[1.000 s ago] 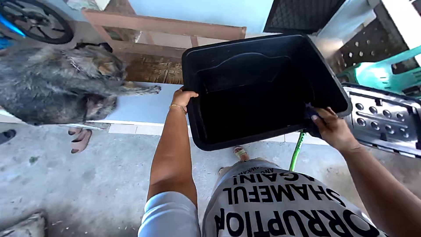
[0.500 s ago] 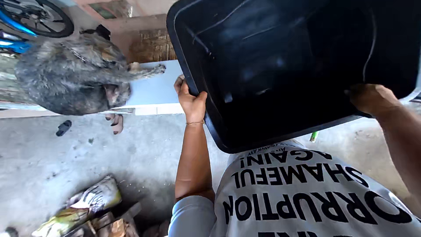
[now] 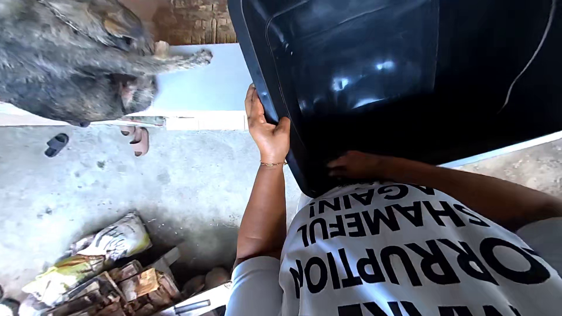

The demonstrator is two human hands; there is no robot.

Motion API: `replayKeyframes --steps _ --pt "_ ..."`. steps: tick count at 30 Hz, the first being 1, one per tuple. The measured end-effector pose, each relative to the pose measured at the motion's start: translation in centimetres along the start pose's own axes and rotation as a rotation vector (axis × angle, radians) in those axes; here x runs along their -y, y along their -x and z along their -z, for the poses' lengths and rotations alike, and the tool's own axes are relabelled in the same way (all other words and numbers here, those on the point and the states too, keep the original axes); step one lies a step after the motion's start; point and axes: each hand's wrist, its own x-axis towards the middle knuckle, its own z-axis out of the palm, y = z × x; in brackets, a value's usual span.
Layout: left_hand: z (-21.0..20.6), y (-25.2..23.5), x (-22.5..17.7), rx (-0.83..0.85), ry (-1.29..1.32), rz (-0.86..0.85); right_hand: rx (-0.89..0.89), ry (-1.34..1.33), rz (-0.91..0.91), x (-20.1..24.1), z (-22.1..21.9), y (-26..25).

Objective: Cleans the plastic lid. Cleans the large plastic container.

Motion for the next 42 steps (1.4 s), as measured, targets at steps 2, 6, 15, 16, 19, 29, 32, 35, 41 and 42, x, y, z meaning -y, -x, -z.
replayKeyframes --steps 2,6,15,16,19,29,32,35,41,42 --pt "0.2 0.4 0.7 -0.008 0.028 0.009 -0.058 0.031 -0.108 -4.5 1.5 5.0" --pt "1.1 0.9 2.3 -0.015 0.041 0.043 -0.132 0.023 -0.394 -9.3 6.9 17.6" --pt "0.2 -0.3 2.2 0.002 0.055 0.021 0.119 -0.043 -0.305 -1.9 3.3 3.5" --pt "0.1 -0.3 2.2 0.006 0.049 0.028 0.117 -0.057 -0.260 -1.9 2.2 1.1" --pt "-0.1 -0.2 2.9 0.005 0.038 0.071 0.085 -0.060 -0.107 -2.6 -0.1 -2.8" --pt "0.0 0.2 2.3 0.054 0.069 0.208 -0.581 -0.842 0.071 2.4 -0.5 -8.4" --pt "-0.3 0.3 2.6 0.059 0.101 0.215 -0.815 -0.581 0.485 4.3 2.2 -13.9" --pt "-0.3 0.5 3.0 0.022 0.123 0.258 -1.089 -0.594 0.420 3.1 6.0 -20.8" --pt "-0.1 1.2 3.4 -0.020 0.172 0.296 -1.111 -0.786 -0.121 -2.0 10.0 -27.0" --pt "-0.2 1.4 3.4 -0.029 0.167 0.287 -1.102 -0.805 -0.271 -3.1 9.8 -27.6"
